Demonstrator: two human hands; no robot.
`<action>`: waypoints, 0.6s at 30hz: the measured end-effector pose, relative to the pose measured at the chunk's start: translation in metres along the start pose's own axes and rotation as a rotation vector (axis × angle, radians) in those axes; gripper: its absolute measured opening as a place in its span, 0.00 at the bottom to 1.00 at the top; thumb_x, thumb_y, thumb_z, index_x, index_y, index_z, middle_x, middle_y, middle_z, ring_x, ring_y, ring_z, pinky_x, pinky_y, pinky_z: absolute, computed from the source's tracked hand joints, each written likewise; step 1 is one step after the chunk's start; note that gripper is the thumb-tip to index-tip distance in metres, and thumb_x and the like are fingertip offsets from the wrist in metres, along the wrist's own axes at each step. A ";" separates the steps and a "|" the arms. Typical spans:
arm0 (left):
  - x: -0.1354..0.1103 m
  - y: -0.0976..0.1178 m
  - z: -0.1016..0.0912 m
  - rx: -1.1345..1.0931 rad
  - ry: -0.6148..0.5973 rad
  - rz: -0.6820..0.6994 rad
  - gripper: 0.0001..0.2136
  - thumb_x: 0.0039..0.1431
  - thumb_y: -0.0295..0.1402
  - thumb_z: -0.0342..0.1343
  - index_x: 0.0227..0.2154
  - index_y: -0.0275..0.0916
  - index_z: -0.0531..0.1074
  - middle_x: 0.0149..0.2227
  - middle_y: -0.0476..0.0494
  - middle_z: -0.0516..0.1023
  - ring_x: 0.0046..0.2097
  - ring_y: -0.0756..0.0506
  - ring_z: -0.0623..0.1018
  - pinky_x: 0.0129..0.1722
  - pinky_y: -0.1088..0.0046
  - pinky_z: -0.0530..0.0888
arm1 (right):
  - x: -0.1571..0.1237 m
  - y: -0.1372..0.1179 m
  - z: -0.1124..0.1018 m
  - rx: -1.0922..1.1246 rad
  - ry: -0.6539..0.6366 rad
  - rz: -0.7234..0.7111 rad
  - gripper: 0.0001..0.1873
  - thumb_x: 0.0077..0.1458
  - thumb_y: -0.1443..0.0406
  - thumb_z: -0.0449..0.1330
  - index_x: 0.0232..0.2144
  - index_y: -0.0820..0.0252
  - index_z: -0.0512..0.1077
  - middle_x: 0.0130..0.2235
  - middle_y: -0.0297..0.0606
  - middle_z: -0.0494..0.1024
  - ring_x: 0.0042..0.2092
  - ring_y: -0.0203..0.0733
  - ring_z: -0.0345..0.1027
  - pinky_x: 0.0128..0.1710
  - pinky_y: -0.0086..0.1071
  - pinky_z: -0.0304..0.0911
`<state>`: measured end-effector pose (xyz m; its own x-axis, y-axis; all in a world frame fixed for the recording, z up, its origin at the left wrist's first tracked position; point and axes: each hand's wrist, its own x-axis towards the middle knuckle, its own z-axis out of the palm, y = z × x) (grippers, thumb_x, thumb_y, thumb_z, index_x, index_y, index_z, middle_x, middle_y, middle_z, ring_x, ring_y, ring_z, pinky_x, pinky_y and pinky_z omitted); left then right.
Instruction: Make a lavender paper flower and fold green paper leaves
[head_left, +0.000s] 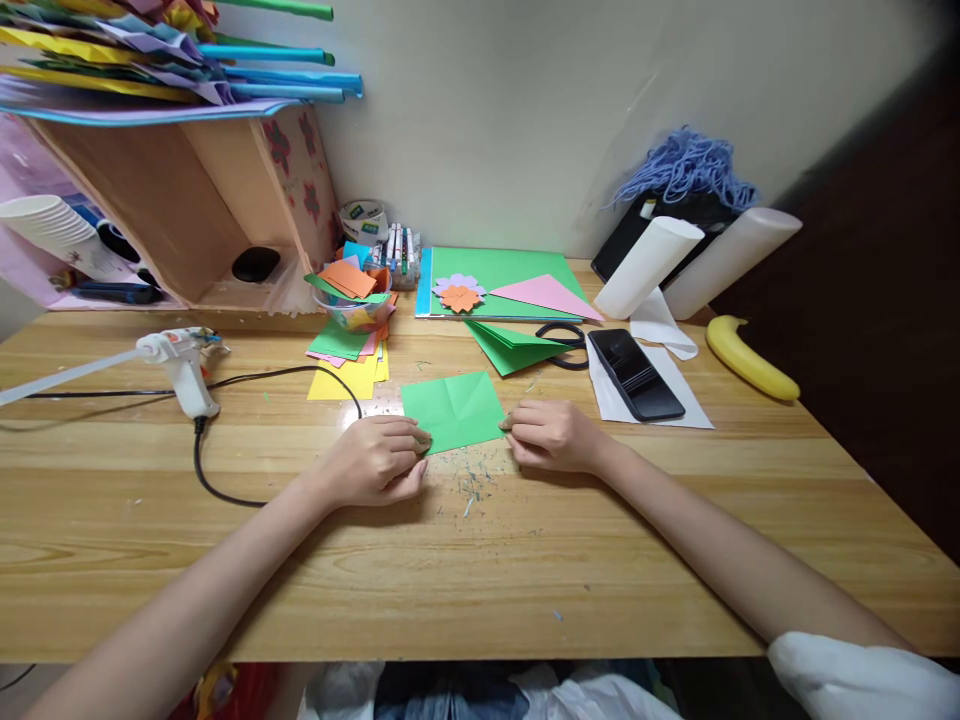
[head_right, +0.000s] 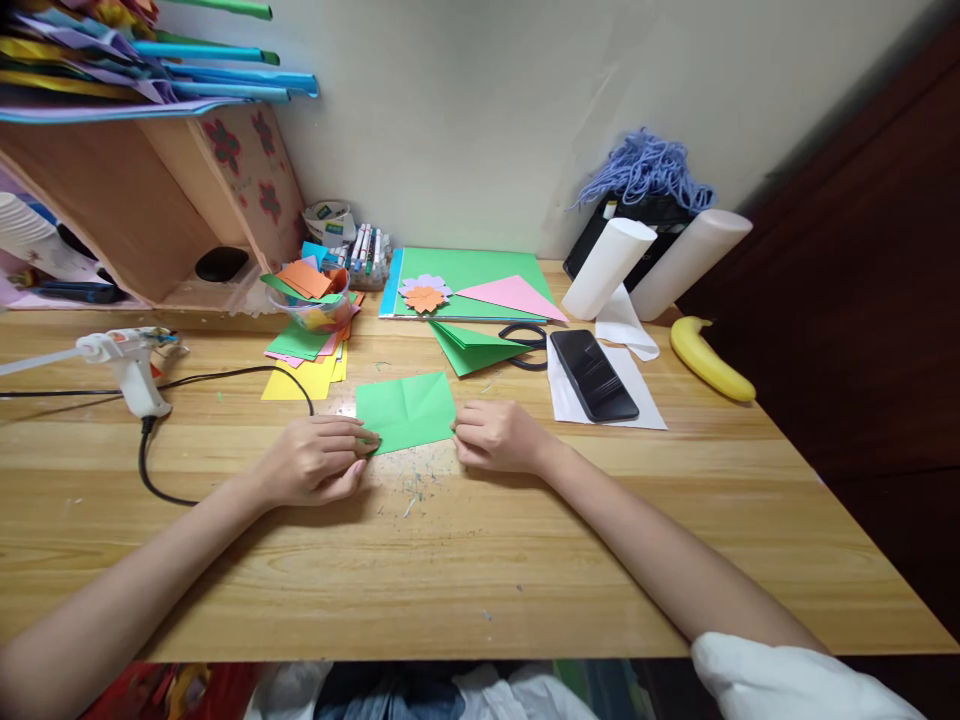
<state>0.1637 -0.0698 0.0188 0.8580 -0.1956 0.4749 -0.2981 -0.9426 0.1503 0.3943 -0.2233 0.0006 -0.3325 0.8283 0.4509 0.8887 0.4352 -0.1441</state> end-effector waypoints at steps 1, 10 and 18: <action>0.000 0.000 0.000 0.007 0.005 0.003 0.09 0.52 0.25 0.49 0.23 0.36 0.73 0.27 0.45 0.79 0.35 0.48 0.78 0.40 0.70 0.74 | -0.001 0.002 0.000 -0.015 -0.002 -0.009 0.13 0.51 0.70 0.50 0.18 0.58 0.66 0.24 0.36 0.73 0.27 0.35 0.63 0.25 0.29 0.57; -0.003 -0.001 0.004 0.035 -0.018 -0.068 0.10 0.55 0.27 0.48 0.21 0.36 0.71 0.26 0.46 0.77 0.31 0.49 0.77 0.37 0.72 0.74 | -0.006 0.008 0.002 -0.030 0.028 0.033 0.11 0.50 0.71 0.51 0.19 0.59 0.66 0.24 0.36 0.72 0.26 0.35 0.63 0.25 0.29 0.56; -0.002 0.001 0.008 0.102 -0.106 -0.291 0.13 0.57 0.41 0.48 0.40 0.39 0.70 0.31 0.46 0.74 0.31 0.49 0.74 0.28 0.76 0.68 | 0.001 0.000 -0.008 0.054 -0.086 0.163 0.10 0.49 0.65 0.56 0.35 0.59 0.71 0.32 0.39 0.72 0.33 0.39 0.64 0.29 0.30 0.58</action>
<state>0.1655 -0.0725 0.0108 0.9415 0.0643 0.3309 0.0052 -0.9843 0.1766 0.3963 -0.2250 0.0082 -0.2136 0.9153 0.3416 0.9156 0.3095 -0.2567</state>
